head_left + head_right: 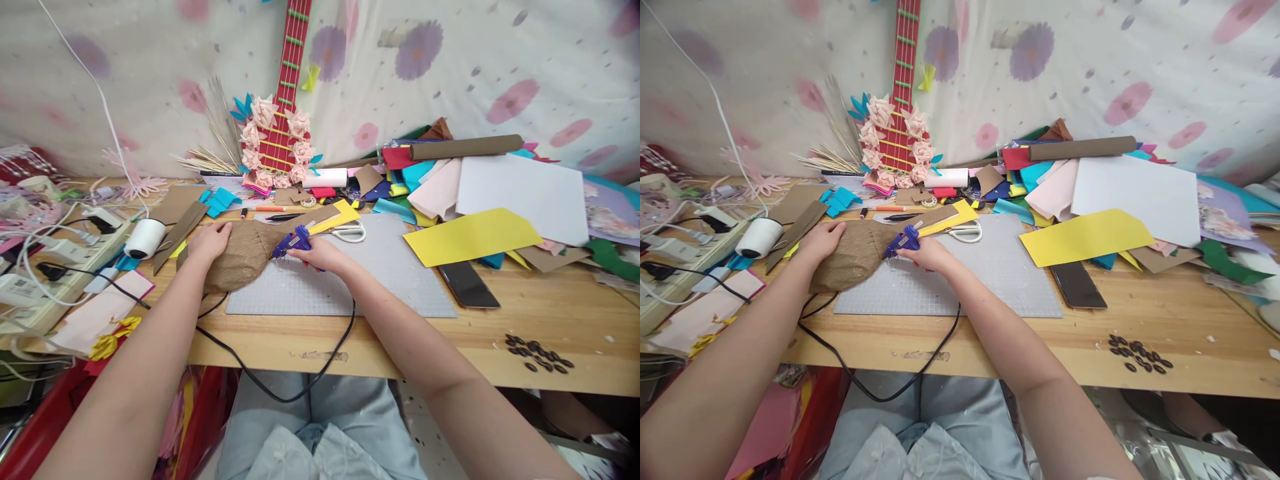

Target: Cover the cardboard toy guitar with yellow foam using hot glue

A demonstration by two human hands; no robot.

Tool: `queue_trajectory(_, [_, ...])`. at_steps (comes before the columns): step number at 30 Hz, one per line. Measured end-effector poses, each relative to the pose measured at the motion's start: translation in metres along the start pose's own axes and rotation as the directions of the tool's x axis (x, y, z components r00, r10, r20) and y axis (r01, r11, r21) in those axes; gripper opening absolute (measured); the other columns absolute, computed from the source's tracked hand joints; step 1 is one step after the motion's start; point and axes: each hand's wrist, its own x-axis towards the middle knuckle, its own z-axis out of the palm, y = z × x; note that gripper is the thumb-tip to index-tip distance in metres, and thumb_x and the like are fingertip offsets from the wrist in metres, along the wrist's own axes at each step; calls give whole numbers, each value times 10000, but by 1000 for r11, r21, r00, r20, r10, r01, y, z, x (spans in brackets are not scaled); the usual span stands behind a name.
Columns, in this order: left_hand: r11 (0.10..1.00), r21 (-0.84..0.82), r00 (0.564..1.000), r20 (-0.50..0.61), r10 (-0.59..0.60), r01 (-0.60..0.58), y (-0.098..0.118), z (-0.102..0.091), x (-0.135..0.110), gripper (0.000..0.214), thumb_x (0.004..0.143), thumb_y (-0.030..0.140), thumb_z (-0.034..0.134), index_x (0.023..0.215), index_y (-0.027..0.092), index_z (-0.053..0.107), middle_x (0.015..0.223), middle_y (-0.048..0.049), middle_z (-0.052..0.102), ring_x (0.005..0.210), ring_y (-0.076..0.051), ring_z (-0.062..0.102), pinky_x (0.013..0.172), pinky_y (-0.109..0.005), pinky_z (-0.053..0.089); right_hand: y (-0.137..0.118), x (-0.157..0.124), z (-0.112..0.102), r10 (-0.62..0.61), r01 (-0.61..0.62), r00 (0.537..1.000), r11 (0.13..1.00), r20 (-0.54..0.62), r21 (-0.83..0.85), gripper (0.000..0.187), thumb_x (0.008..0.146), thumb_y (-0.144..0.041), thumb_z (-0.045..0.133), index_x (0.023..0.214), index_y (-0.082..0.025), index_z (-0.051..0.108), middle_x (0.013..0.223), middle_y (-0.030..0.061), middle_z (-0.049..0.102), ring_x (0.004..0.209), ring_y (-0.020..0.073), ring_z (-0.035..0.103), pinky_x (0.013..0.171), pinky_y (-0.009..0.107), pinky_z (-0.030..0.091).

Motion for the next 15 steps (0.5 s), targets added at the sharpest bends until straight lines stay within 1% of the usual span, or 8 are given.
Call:
queue_trajectory(9, [1000,-2,1000,-3,1,-1,0,0,0,544,871,506,272,1226,229,578,1327,-92,527,1214,-296,477,992,-424,384,-2,-1,-2,-15,15,1000,999,10,-30,320,775,-495,601,762,-178,564,548,-18,586,332,61,425,341,196,320])
queue_trajectory(15, [1000,-6,1000,-12,-8,8,0,0,0,537,867,510,280,1221,242,582,1322,-86,533,1218,-295,474,995,-431,379,-3,0,-1,-15,16,1000,999,1,-40,320,765,-493,618,792,-177,574,550,-25,583,336,53,420,350,183,308])
